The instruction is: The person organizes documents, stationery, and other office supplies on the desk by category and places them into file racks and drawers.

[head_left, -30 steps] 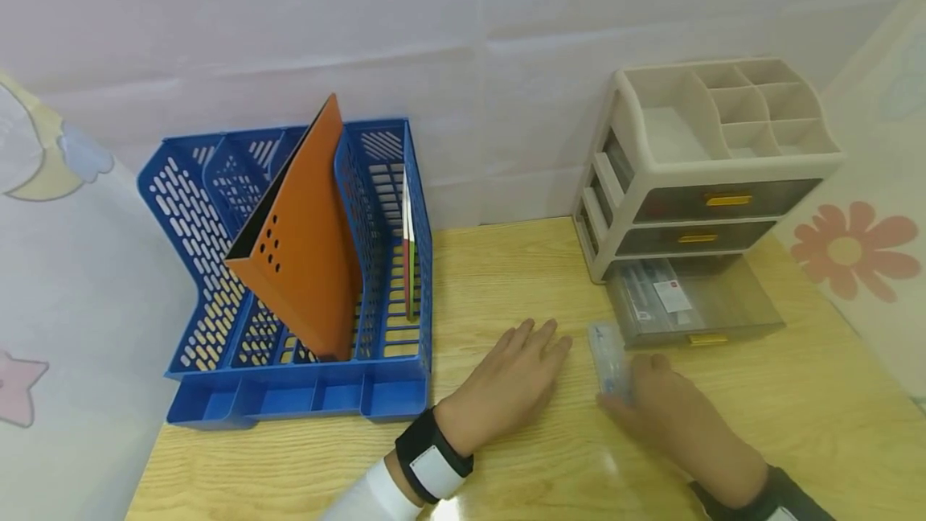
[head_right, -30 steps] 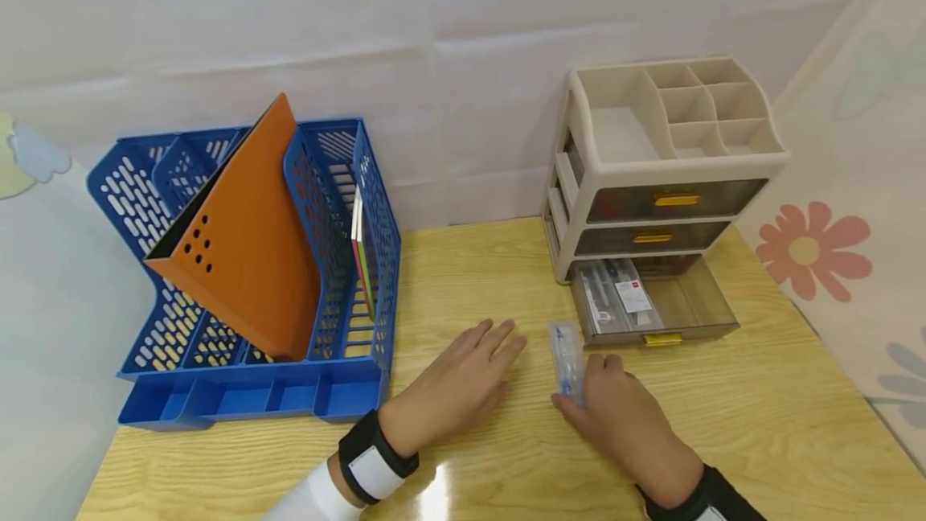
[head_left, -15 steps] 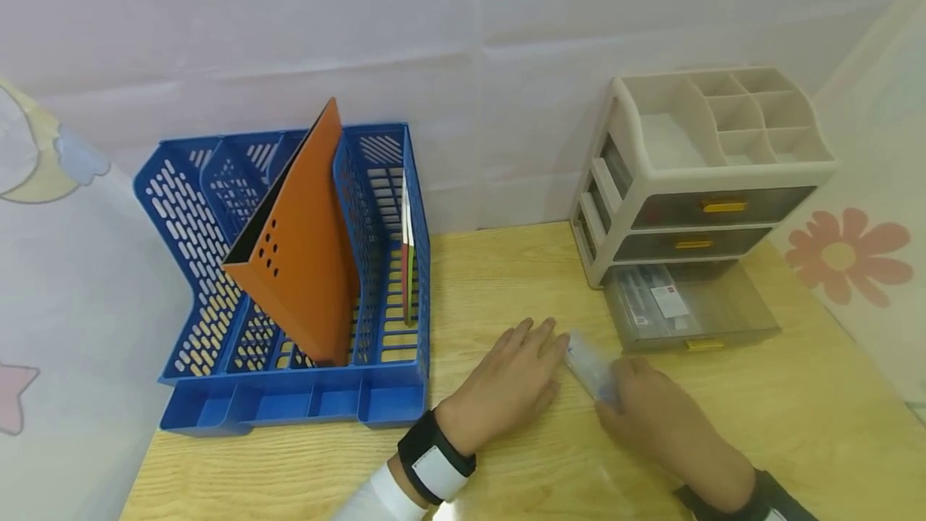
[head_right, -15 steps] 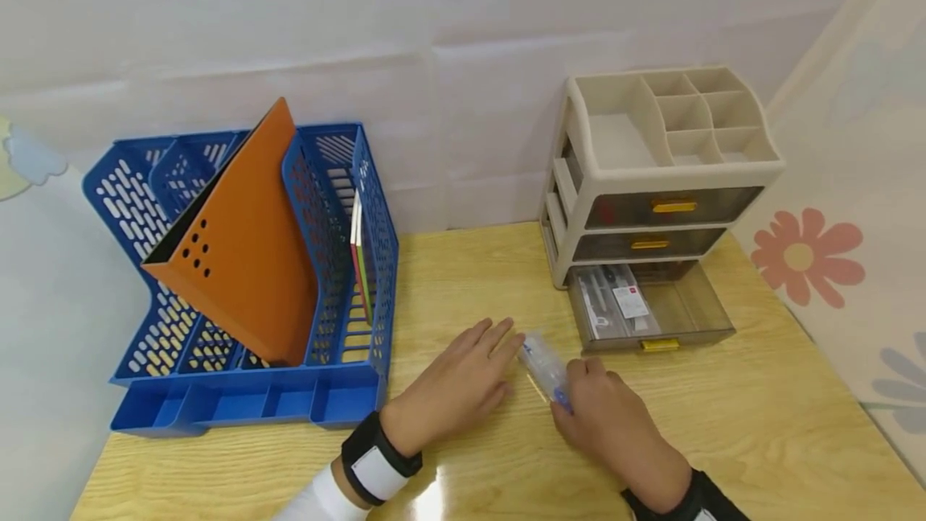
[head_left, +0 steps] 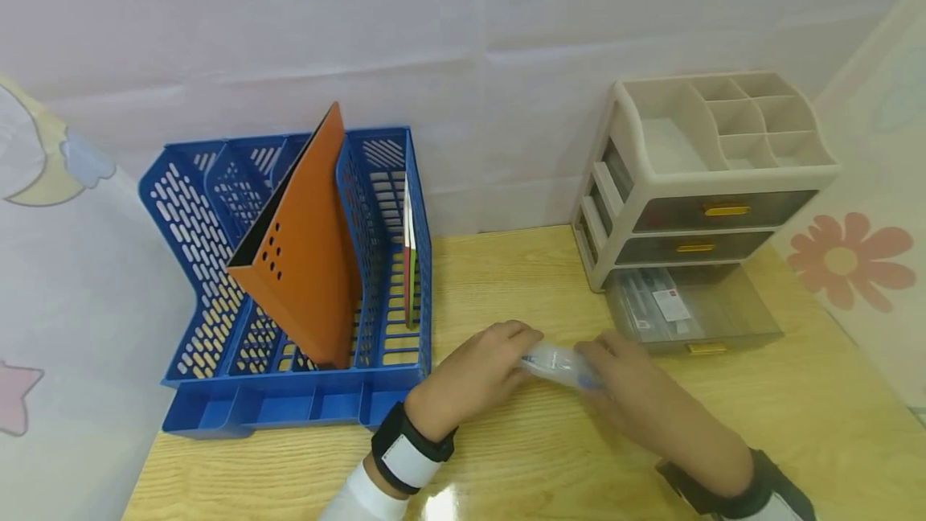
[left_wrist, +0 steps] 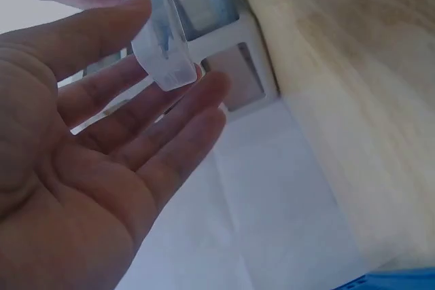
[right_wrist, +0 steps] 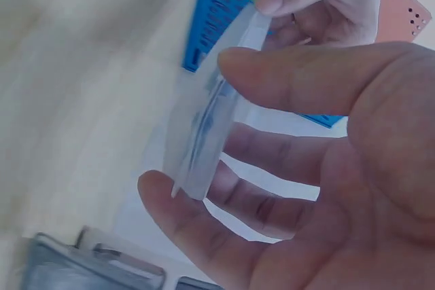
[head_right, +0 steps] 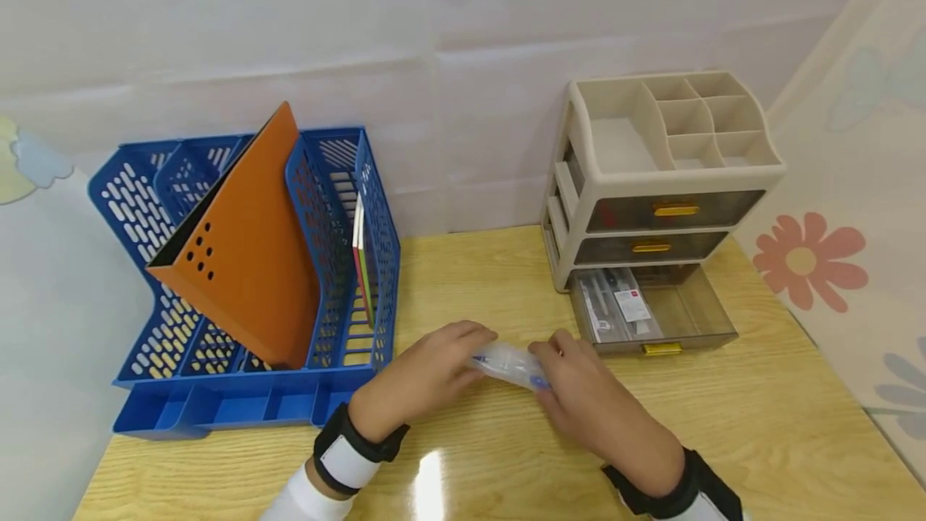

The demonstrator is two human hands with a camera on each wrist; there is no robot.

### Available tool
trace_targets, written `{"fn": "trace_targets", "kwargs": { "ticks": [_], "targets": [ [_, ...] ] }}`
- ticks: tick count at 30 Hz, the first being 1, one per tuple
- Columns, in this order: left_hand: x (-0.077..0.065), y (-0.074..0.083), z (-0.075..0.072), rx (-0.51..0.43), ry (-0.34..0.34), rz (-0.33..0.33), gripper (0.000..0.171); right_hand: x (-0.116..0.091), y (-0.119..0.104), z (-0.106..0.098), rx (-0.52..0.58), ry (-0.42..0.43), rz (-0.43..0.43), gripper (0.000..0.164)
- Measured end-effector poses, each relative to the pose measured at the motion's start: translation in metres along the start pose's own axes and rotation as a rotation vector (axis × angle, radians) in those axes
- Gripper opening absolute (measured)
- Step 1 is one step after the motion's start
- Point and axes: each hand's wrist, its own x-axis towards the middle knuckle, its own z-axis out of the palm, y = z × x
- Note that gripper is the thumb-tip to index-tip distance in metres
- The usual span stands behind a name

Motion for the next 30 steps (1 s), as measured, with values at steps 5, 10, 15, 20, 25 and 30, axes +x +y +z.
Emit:
{"fn": "trace_targets", "kwargs": {
  "ticks": [5,10,15,20,25,30],
  "targets": [
    [-0.002,-0.001,-0.010,-0.015,0.030,-0.003,0.041,0.017,-0.003,-0.006,0.003,0.020,-0.033,0.050],
    [-0.005,-0.004,-0.011,-0.044,0.063,-0.026,0.041,0.030,-0.004,-0.011,-0.002,0.020,-0.041,0.050],
    [-0.006,-0.010,-0.012,-0.066,0.103,-0.054,0.039,0.038,-0.004,-0.012,0.035,-0.014,0.030,0.049],
    [-0.007,-0.013,-0.013,-0.069,0.131,-0.048,0.039,0.041,-0.001,-0.009,0.113,-0.061,0.155,0.049],
    [-0.008,-0.015,-0.014,-0.060,0.185,-0.065,0.039,0.043,0.005,-0.009,0.215,-0.030,0.267,0.055],
    [-0.008,-0.016,-0.019,-0.076,0.323,-0.084,0.042,0.046,0.012,-0.013,0.344,0.009,0.338,0.063]
  ]
}}
